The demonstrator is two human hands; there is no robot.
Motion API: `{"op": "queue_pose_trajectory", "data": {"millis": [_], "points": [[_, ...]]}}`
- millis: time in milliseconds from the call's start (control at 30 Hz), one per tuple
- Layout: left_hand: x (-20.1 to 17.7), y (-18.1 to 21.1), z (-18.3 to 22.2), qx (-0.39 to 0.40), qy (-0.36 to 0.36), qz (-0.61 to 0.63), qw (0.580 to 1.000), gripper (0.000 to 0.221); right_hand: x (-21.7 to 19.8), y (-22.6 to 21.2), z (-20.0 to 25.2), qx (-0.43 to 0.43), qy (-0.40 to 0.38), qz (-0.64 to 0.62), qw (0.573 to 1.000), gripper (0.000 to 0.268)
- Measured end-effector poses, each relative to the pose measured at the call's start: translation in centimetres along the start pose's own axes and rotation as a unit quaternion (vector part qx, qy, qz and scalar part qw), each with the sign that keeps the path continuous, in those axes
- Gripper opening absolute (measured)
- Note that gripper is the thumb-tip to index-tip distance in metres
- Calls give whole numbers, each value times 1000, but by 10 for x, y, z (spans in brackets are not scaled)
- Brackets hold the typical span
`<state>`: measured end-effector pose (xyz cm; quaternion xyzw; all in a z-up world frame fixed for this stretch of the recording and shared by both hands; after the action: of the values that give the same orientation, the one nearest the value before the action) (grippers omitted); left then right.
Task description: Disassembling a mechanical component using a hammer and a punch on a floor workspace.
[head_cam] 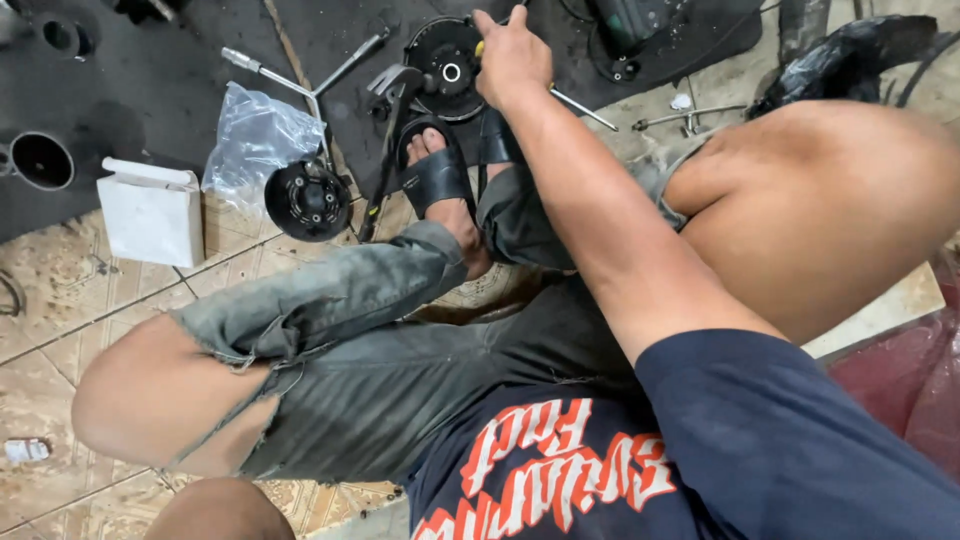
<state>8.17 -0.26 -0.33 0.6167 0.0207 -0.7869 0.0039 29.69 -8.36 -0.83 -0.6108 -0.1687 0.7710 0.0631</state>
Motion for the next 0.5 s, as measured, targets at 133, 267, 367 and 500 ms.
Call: {"op": "queue_pose_trajectory", "data": {"millis": [133, 267, 367, 500], "points": [[16, -3, -7, -46, -16, -32, 998, 48, -7, 5, -3, 18, -23, -1, 1000, 72], [72, -8, -6, -71, -32, -20, 997, 58, -4, 7, -2, 17, -24, -2, 1000, 75], [-14, -19, -20, -133, 3, 170, 976, 55, -2, 9, -3, 16, -7, -43, 999, 75], [16, 15, 7, 121, -17, -89, 988, 56, -27, 19, -11, 100, -12, -128, 987, 58]]}}
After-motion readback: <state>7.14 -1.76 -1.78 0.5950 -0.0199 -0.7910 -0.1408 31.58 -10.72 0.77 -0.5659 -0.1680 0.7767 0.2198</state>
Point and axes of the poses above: each hand's wrist, its own z-axis away from the middle knuckle, its own x-axis out of the palm, y = z × x, the point moved 8 cm from there along -z, towards the middle knuckle, and after that the axes turned 9 degrees about -z, right-handed, at the moved point
